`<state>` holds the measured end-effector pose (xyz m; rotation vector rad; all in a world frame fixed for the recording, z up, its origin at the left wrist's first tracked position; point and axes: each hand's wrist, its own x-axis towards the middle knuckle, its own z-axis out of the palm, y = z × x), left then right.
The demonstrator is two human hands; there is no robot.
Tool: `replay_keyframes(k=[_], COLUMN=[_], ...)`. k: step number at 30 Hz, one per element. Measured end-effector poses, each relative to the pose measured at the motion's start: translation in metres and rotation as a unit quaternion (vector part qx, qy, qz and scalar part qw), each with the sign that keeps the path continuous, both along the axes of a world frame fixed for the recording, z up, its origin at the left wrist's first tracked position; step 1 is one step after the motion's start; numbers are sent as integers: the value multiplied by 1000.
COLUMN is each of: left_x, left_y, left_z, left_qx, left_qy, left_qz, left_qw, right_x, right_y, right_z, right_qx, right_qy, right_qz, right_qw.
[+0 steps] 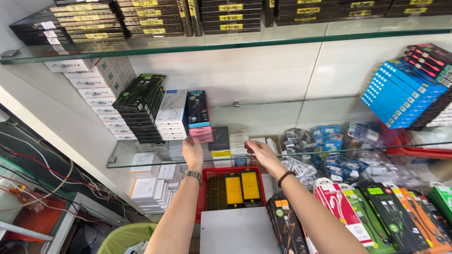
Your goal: The person wipes phone screens with a white cloth and handles screen protectors at a work table, then takes boxed phone accessories from a glass display shelf and stacks them in rows on the table.
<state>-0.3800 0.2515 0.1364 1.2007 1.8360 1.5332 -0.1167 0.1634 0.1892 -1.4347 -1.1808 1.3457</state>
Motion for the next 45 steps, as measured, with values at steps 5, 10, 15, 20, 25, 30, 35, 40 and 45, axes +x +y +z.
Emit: replay_keyframes(k=[5, 10, 15, 20, 25, 30, 35, 40, 45], left_x=[-8, -16, -17, -2, 23, 57, 96, 129, 144], left_y=[-2, 25, 44, 15, -44, -109, -196, -285, -316], left_z=[38, 61, 54, 51, 71, 75, 45, -15, -104], left_qx=[-39, -91, -99, -130, -219, -204, -192, -126, -249], left_qy=[-108, -235, -268, -195, -272, -233, -126, -22, -41], left_qz=[-51, -154, -222, -238, -313, -317, -267, -241, -227], left_qw=[992, 955, 932, 942, 883, 896, 936, 962, 941], right_x=[-49, -94, -112, -80, -48, -12, 29, 65, 70], right_y=[58, 104, 111, 78, 24, -37, -105, -166, -206], right_z=[-11, -8, 13, 44, 66, 56, 15, -62, -142], right_qx=[5, -17, 5, -43, -84, -123, -96, -108, -215], right_qy=[66, 62, 39, -19, -31, -10, -24, -10, -26], right_qz=[40, 68, 71, 71, 101, 111, 156, 208, 198], right_qw=[997, 996, 997, 996, 991, 986, 983, 972, 956])
